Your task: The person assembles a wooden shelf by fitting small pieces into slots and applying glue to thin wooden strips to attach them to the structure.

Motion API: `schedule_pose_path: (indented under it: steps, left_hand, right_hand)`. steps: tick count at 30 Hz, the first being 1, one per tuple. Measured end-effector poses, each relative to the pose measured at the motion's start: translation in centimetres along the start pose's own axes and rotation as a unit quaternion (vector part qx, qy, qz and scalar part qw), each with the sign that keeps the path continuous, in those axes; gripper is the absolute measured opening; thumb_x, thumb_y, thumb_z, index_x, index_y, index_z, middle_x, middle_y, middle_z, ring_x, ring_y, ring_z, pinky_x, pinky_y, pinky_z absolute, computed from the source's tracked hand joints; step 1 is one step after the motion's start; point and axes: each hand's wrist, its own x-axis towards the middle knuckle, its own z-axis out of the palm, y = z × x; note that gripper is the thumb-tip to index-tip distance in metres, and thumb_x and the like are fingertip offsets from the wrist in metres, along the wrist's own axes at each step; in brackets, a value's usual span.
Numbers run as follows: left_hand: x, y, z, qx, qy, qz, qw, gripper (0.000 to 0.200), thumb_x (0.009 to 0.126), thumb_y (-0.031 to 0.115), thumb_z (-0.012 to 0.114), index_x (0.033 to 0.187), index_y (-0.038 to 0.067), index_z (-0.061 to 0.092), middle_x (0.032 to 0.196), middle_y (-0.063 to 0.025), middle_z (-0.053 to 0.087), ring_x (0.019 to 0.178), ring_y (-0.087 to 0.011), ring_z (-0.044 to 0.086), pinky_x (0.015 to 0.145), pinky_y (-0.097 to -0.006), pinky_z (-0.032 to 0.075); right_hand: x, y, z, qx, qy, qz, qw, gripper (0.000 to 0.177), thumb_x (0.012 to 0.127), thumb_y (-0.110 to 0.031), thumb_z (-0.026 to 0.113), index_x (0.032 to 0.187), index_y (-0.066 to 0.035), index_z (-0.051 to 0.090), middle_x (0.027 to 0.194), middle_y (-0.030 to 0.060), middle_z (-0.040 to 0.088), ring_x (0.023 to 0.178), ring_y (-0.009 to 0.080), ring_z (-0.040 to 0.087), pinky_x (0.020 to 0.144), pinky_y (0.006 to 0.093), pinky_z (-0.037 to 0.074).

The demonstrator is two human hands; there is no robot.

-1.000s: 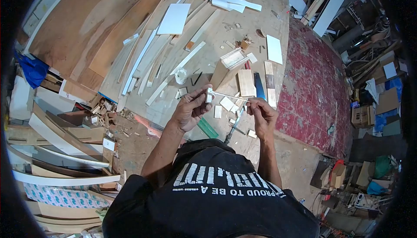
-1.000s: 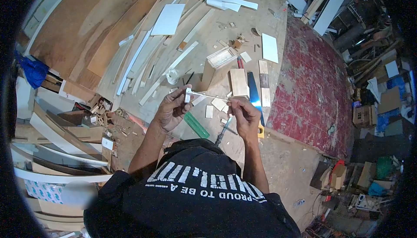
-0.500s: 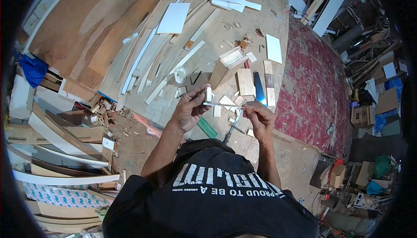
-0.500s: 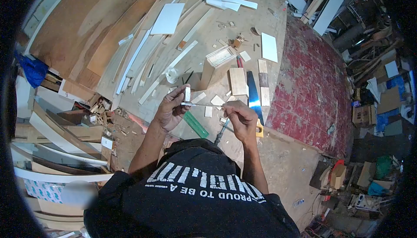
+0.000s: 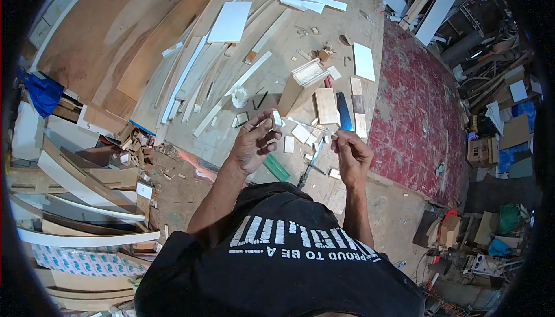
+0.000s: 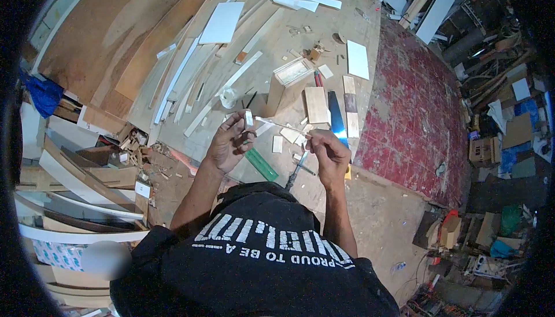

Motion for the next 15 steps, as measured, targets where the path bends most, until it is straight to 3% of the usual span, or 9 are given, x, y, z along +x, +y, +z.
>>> schedule_pose_path:
  steps: [3, 9, 13, 15]
  left_hand:
    - [0.4, -0.7, -0.4, -0.020, -0.002, -0.003, 1.000, 0.028, 0.095, 0.015, 0.068, 0.122, 0.013, 0.065, 0.095, -0.0059, 0.068, 0.086, -0.0145, 0.063, 0.060, -0.0270, 0.045]
    - [1.0, -1.2, -0.4, -0.090, -0.069, 0.013, 0.993, 0.020, 0.096, 0.014, 0.066, 0.116, 0.012, 0.068, 0.100, -0.0063, 0.067, 0.092, -0.0151, 0.061, 0.065, -0.0262, 0.046]
    - [1.3, -1.2, 0.1, -0.123, -0.066, 0.002, 0.990, 0.019, 0.096, 0.014, 0.065, 0.115, 0.010, 0.069, 0.101, -0.0069, 0.067, 0.093, -0.0156, 0.059, 0.068, -0.0254, 0.047]
    - [1.3, -1.1, 0.7, -0.111, -0.016, -0.008, 0.994, 0.014, 0.095, 0.012, 0.067, 0.109, 0.010, 0.071, 0.097, -0.0036, 0.067, 0.092, -0.0169, 0.062, 0.070, -0.0259, 0.049]
  right_hand:
    - [-0.1, 0.2, 0.3, -0.015, 0.000, 0.033, 0.999, 0.014, 0.095, 0.002, 0.061, 0.105, 0.006, 0.070, 0.094, 0.0084, 0.068, 0.077, 0.0139, 0.062, 0.069, 0.0259, 0.049]
    - [-0.6, 1.1, -0.4, -0.001, 0.013, 0.038, 0.999, 0.016, 0.093, 0.004, 0.061, 0.106, 0.004, 0.071, 0.093, 0.0075, 0.068, 0.077, 0.0136, 0.062, 0.070, 0.0266, 0.049]
    - [-0.3, 1.2, -0.2, 0.018, 0.011, 0.015, 1.000, 0.021, 0.091, 0.007, 0.060, 0.108, 0.002, 0.071, 0.093, 0.0082, 0.068, 0.078, 0.0140, 0.062, 0.071, 0.0280, 0.050]
    - [-0.2, 1.4, 0.1, 0.021, 0.004, 0.004, 1.000, 0.022, 0.091, 0.008, 0.060, 0.109, 0.002, 0.071, 0.093, 0.0086, 0.068, 0.078, 0.0142, 0.063, 0.071, 0.0284, 0.050]
